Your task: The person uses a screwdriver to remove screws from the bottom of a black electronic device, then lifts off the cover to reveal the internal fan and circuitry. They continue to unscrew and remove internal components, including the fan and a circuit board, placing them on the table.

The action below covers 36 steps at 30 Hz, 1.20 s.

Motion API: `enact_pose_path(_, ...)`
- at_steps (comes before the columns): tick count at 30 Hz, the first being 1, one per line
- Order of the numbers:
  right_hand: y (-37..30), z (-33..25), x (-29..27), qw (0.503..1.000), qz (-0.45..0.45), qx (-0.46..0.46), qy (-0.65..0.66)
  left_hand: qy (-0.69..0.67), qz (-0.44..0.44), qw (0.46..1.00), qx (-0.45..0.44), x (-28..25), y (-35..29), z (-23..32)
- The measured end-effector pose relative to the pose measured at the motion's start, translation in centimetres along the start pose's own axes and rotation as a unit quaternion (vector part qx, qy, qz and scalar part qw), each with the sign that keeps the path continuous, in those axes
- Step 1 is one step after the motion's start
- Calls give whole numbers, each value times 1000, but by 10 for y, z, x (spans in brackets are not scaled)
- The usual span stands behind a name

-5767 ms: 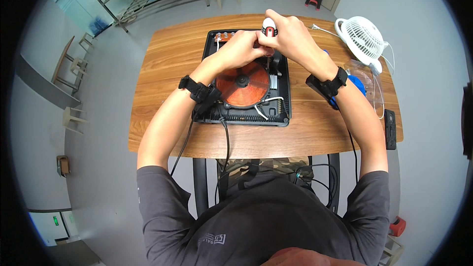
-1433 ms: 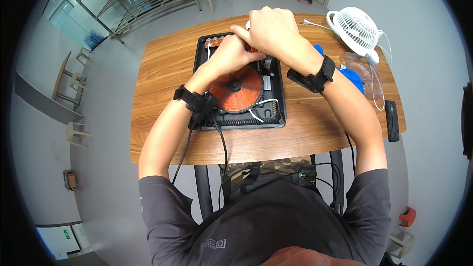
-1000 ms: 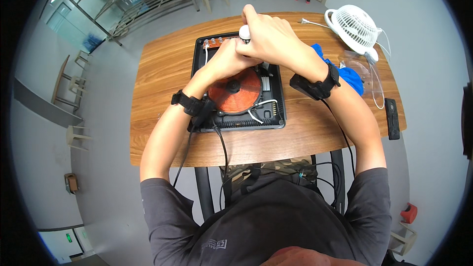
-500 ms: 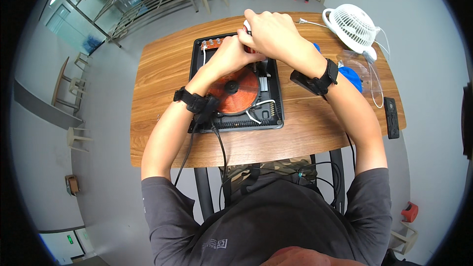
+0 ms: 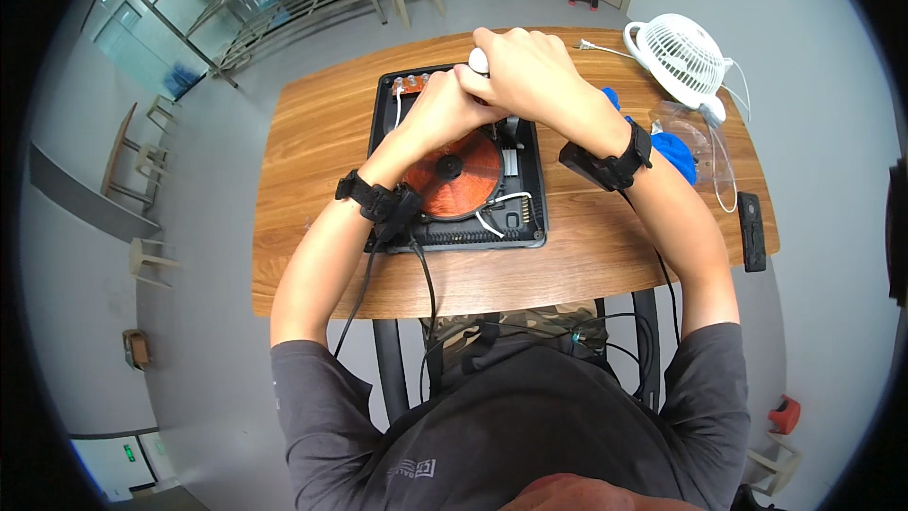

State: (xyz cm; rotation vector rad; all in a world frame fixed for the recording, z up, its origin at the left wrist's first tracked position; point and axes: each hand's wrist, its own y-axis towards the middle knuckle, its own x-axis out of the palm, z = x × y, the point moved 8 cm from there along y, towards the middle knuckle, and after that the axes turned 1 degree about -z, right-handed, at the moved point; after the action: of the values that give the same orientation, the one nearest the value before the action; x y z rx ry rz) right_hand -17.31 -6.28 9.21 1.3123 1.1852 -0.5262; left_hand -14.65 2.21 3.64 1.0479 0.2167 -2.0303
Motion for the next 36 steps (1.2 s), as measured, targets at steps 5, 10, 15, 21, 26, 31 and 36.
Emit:
enact_pose_path(5, -7, 2, -1, 999, 12, -7, 36, 8, 0, 999, 45, 0, 0, 1)
enact_pose_path(10, -11, 7, -4, 999, 7, 26, 46, 1, 1, 999, 34, 2, 3, -5)
enact_pose_path(15, -5, 1, -9, 999, 34, 15, -33, 35, 48, 998, 7, 2, 10, -13)
enact_pose_path(21, 2, 5, 2, 997, 71, -10, -35, 82, 1, 997, 1, -2, 14, -9)
enact_pose_path(26, -1, 10, 0, 997, 78, -18, 7, 2, -43, 999, 24, -3, 12, -20)
enact_pose_path(31, -2, 10, -3, 998, 15, 57, 9, -20, -19, 1000, -3, -1, 8, -15)
enact_pose_path(36, -6, 20, -5, 994, 76, 47, 58, 27, 3, 999, -25, -2, 7, -10)
